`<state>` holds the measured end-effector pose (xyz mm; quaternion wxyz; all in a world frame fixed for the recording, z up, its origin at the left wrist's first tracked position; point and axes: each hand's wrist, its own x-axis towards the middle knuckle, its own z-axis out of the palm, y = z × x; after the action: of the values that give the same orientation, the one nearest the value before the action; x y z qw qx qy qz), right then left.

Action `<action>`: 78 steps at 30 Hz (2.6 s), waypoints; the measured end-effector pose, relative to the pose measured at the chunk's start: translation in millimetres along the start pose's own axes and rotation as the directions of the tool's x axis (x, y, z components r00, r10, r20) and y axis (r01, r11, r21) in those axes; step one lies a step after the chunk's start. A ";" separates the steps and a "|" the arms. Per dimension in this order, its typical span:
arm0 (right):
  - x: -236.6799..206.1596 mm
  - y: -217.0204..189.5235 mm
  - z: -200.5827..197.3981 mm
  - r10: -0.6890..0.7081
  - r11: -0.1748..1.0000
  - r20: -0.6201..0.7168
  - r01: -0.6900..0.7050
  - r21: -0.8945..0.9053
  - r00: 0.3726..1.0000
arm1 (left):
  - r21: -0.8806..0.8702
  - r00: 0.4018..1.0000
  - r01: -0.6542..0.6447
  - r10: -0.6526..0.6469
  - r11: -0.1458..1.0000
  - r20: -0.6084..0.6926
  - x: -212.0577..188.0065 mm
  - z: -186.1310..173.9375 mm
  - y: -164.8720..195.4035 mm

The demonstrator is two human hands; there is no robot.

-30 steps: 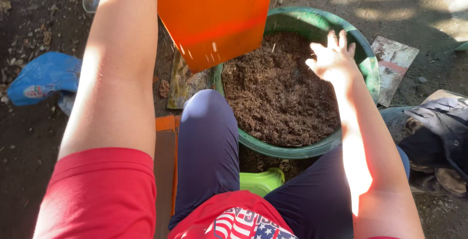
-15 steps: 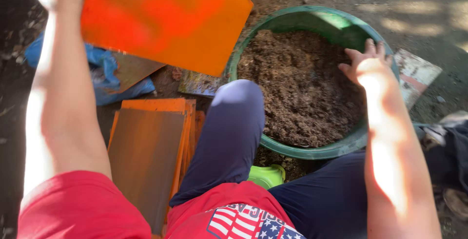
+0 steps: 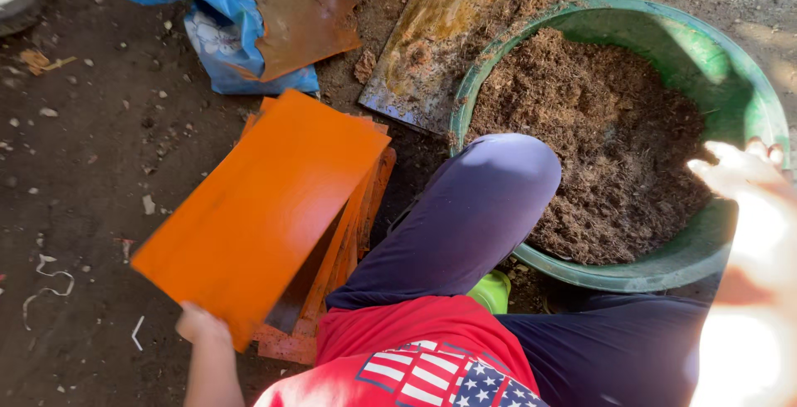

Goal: The person sits on a small stool and scrubs orange rectangular tiles with a dark fibrous material from a green basin. They handle the tiles one at a time, scrubbing both sides and stacking the cleaned tiles to the left.

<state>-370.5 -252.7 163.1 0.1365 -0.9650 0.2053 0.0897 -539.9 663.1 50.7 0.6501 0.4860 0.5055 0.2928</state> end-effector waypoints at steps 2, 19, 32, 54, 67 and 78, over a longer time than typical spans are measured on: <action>42.3 15.4 19.3 0.183 0.971 0.134 -0.158 -0.178 0.974 | 0.241 0.913 0.049 0.054 0.969 -0.404 -15.5 -24.3 -36.9; -19.1 -97.0 212.1 0.099 0.980 0.416 -0.017 -0.197 0.904 | 0.011 0.363 -0.789 0.451 0.615 0.816 -75.3 332.8 -106.9; -110.9 -124.1 260.9 0.236 0.942 -0.212 -0.169 0.290 0.949 | 0.504 0.539 0.386 -0.633 0.772 0.557 -221.2 543.0 -210.8; -112.4 -120.4 264.1 0.207 0.927 -0.166 -0.139 0.348 0.964 | 0.617 0.443 0.393 -0.728 0.682 0.523 -237.9 584.1 -234.6; -111.9 -122.1 257.8 0.195 0.927 -0.157 -0.130 0.351 0.968 | 0.304 0.472 0.551 -0.591 0.777 0.654 -230.7 570.7 -246.8; -108.5 -125.8 256.0 0.201 0.923 -0.194 -0.120 0.364 0.960 | -0.006 0.928 0.139 -0.128 0.990 0.350 -234.3 588.8 -201.2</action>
<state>-445.2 -25.0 -25.8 0.2731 -0.9090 0.3111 -0.0485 -82.0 189.4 -38.8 0.7551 0.4846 0.4095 0.1651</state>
